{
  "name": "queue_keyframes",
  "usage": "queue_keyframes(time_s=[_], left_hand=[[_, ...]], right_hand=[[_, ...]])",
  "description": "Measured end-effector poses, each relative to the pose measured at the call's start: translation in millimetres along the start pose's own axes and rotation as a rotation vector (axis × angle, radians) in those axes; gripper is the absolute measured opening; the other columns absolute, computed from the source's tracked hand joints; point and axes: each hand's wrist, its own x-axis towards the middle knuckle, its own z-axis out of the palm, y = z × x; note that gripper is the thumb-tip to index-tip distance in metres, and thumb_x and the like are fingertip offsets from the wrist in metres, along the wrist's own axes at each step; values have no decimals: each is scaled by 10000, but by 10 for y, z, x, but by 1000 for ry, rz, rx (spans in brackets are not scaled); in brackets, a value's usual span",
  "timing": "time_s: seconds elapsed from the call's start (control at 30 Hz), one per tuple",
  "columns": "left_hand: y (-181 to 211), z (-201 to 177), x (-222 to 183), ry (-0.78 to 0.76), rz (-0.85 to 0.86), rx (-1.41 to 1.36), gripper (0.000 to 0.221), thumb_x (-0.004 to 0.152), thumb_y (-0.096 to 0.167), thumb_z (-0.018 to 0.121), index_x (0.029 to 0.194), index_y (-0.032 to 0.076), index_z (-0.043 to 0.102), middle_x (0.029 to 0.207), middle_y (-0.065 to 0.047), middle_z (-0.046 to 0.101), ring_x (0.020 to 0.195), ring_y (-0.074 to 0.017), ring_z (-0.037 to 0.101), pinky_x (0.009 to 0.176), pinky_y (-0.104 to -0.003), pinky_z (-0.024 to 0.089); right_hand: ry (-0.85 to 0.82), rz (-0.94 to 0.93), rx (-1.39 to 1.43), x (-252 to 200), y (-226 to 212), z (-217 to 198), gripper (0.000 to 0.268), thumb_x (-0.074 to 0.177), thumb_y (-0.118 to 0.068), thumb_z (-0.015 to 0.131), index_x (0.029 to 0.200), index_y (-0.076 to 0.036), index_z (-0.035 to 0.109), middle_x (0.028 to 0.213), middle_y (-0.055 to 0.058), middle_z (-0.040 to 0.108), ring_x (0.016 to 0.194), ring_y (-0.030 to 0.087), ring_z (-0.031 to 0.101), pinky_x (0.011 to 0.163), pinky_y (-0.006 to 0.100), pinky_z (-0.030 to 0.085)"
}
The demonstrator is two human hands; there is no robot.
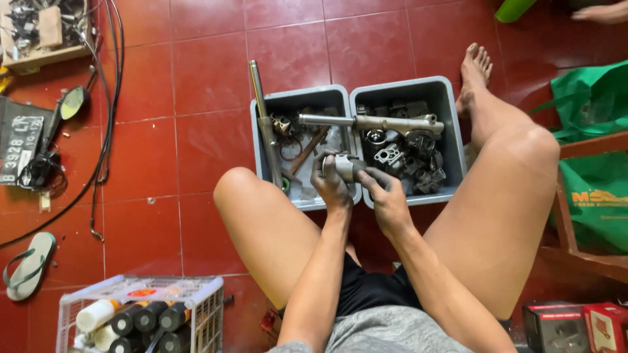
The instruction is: Manually sanding a motorcycle piston with sandpaper to clean or smooth its surface.
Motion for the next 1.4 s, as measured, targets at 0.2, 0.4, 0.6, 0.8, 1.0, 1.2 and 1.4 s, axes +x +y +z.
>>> queue_keyframes(time_s=[0.2, 0.4, 0.6, 0.8, 1.0, 1.2, 1.4], left_hand=[[-39, -134, -12, -173, 272, 240, 127, 876, 230, 678, 897, 111, 715, 838, -75, 705, 819, -191, 716, 807, -353, 583], [144, 56, -167, -75, 77, 240, 137, 830, 215, 673, 850, 106, 753, 719, -91, 698, 736, -142, 641, 726, -309, 537], [172, 159, -110, 113, -180, 216, 180, 788, 350, 689, 794, 176, 734, 675, -47, 622, 631, -157, 580, 589, -332, 526], [-236, -404, 480, 136, -495, -275, 146, 866, 235, 782, 966, 129, 766, 901, -124, 724, 852, -271, 704, 836, -504, 576], [-51, -271, 148, -176, -555, -50, 271, 791, 289, 862, 992, 171, 722, 885, -40, 732, 832, -167, 704, 831, -378, 565], [-132, -241, 55, -183, -507, 31, 420, 952, 417, 675, 1282, 169, 597, 1253, -93, 600, 1152, -245, 564, 1043, -446, 453], [53, -266, -99, -118, -441, 179, 584, 1022, 446, 526, 1521, 149, 461, 1589, -81, 428, 1463, -248, 376, 1245, -403, 288]], right_hand=[[-83, -69, 125, 132, 281, -20, 212, 928, -85, 756, 1126, -26, 709, 944, 71, 765, 901, 87, 641, 928, 312, 549], [123, -40, 27, 97, 276, -33, 311, 758, -166, 943, 948, -61, 720, 800, 80, 783, 718, 52, 643, 694, 226, 537], [233, -100, 88, 82, 267, -86, 264, 742, -116, 939, 920, -77, 749, 827, 84, 771, 758, 73, 644, 669, 208, 517], [322, -273, 2, 154, 25, -553, 103, 960, -110, 790, 1050, -95, 742, 911, 96, 763, 829, 100, 692, 761, 289, 590], [220, -537, -452, 159, 41, -332, 114, 980, -83, 670, 1056, -95, 753, 971, 176, 737, 977, 359, 722, 889, 472, 554], [-77, -798, -594, 218, 502, -105, 370, 957, -108, 671, 1312, -3, 675, 1341, 245, 649, 1288, 389, 586, 1137, 483, 429], [-65, -805, -704, 281, 569, -15, 444, 1051, -167, 532, 1442, 43, 538, 1449, 275, 553, 1370, 421, 492, 1185, 533, 338]])
